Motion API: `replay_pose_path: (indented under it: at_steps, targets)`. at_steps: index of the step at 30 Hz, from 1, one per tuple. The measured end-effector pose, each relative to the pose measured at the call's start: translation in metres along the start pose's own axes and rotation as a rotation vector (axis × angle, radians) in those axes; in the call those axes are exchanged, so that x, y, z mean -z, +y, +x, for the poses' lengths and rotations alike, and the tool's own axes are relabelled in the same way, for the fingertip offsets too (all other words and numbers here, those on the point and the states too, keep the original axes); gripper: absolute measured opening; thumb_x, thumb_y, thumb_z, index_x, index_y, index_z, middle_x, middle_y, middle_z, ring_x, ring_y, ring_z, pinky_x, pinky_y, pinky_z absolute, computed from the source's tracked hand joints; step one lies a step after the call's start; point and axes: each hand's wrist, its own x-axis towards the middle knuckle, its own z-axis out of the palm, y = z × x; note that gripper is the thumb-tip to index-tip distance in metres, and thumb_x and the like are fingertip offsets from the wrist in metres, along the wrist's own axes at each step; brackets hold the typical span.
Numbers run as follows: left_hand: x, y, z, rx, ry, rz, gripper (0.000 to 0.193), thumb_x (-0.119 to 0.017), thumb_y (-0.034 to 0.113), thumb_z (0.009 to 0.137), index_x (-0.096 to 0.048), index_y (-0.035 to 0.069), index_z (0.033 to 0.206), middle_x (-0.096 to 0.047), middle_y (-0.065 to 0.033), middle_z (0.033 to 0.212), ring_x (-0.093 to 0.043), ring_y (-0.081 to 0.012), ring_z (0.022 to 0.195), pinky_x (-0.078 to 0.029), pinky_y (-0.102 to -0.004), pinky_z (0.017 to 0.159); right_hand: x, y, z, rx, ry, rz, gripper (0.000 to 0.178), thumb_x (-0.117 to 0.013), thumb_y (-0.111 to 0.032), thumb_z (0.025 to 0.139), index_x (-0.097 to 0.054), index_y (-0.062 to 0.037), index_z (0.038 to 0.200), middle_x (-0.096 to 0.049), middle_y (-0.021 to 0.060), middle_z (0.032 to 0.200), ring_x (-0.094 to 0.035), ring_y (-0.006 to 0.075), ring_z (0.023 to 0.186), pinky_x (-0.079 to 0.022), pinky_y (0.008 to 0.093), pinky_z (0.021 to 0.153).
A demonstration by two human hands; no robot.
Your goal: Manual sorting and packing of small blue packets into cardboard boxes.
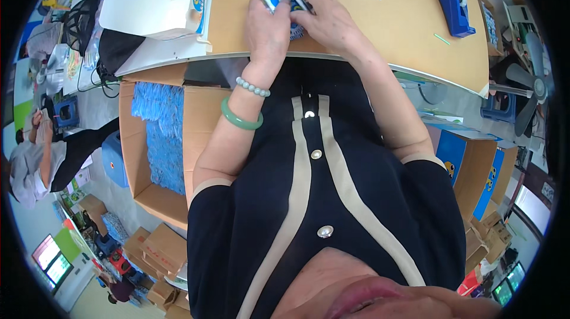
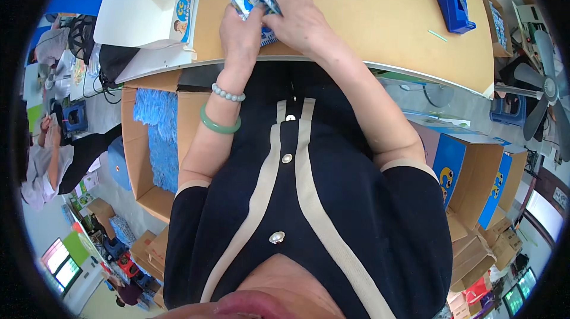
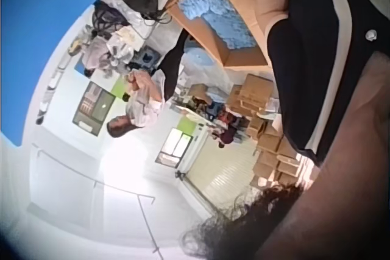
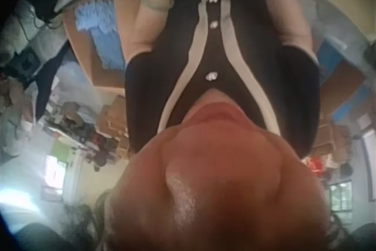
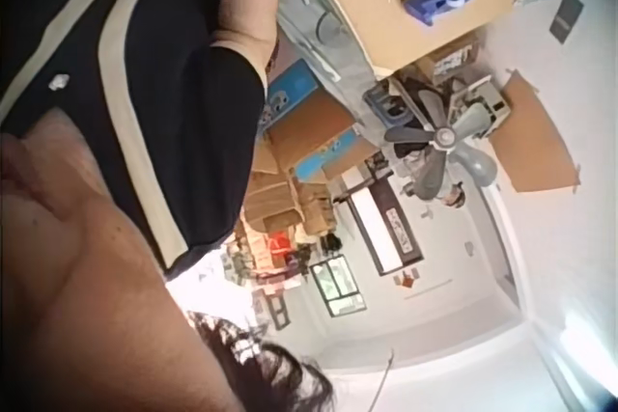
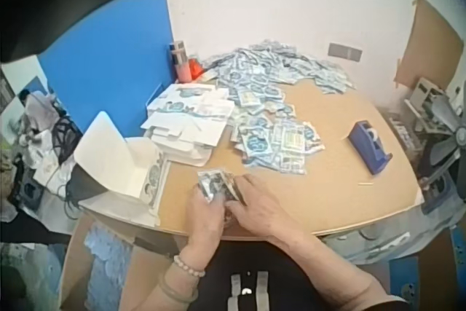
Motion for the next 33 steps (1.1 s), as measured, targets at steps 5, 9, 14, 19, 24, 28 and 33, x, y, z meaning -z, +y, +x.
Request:
replay_pose_path:
  at_steps: [5,9,14,19,24,28,33]
  targets:
    - [0.0,0.002,0.007,-0.022,-0.19,-0.378,0.033,-0.06,0.027,0.093,-0.06,-0.003,0.106,-0.069,-0.0119,0.092,-0.066,-0.0192,0.081,-0.051,-0.0338,0.071,-0.031,0.009,-0.01,0.137,0.224,-0.045,0.033,-0.062,-0.016,0.087,-0.056,-0.001,0.115,-0.057,0.0191,0.113,-0.056,0.0374,0.102,-0.049,0.0423,0.088]
    - [0.004,0.008,0.012,0.08,-0.27,-0.547,0.03,-0.064,0.023,0.092,-0.061,-0.002,0.108,-0.068,-0.0072,0.093,-0.062,-0.0117,0.082,-0.051,-0.0294,0.071,-0.024,-0.003,-0.011,0.224,0.238,-0.008,0.037,-0.064,-0.015,0.086,-0.056,-0.0011,0.119,-0.058,0.0171,0.113,-0.058,0.0322,0.1,-0.048,0.0366,0.09]
    - [0.01,0.012,0.012,0.145,-0.192,-0.658,0.024,-0.068,0.018,0.09,-0.063,0.001,0.105,-0.067,-0.0047,0.095,-0.061,-0.0096,0.08,-0.051,-0.0259,0.072,0.005,0.007,-0.001,-0.157,-0.232,0.723,0.041,-0.064,-0.015,0.087,-0.055,-0.0016,0.125,-0.06,0.0122,0.112,-0.059,0.0232,0.1,-0.048,0.0314,0.091]
    - [0.014,0.015,0.02,0.17,-0.263,-0.595,0.026,-0.069,0.02,0.09,-0.062,0.001,0.106,-0.067,-0.0047,0.095,-0.062,-0.0101,0.08,-0.052,-0.0262,0.073,0.002,0.007,0.002,-0.207,-0.16,0.521,0.04,-0.06,-0.012,0.089,-0.054,-0.0002,0.127,-0.061,0.0095,0.115,-0.058,0.0163,0.104,-0.047,0.0293,0.093]
    - [0.021,0.012,0.032,0.227,-0.476,-0.671,0.027,-0.069,0.024,0.09,-0.063,0.002,0.105,-0.068,-0.0052,0.092,-0.064,-0.012,0.081,-0.052,-0.0275,0.073,0.0,0.023,0.002,-0.189,-0.063,0.592,0.038,-0.059,-0.011,0.09,-0.055,0.0012,0.125,-0.062,0.0117,0.117,-0.059,0.0195,0.106,-0.046,0.0306,0.094]
    - [0.013,0.006,0.038,0.225,-0.413,-0.511,0.029,-0.065,0.028,0.093,-0.064,0.001,0.103,-0.069,-0.0069,0.092,-0.066,-0.0151,0.082,-0.052,-0.0299,0.071,-0.006,0.022,-0.005,-0.045,0.012,0.439,0.037,-0.058,-0.012,0.09,-0.055,0.0,0.125,-0.062,0.0141,0.116,-0.059,0.0265,0.107,-0.046,0.0339,0.094]
    - [-0.001,0.005,0.034,0.037,-0.166,0.001,0.035,-0.061,0.033,0.093,-0.064,-0.001,0.1,-0.07,-0.0088,0.092,-0.066,-0.0178,0.083,-0.051,-0.0329,0.069,-0.004,0.013,-0.015,0.109,0.106,0.127,0.038,-0.059,-0.017,0.09,-0.053,-0.0014,0.125,-0.06,0.0166,0.114,-0.056,0.0355,0.108,-0.044,0.0404,0.096]
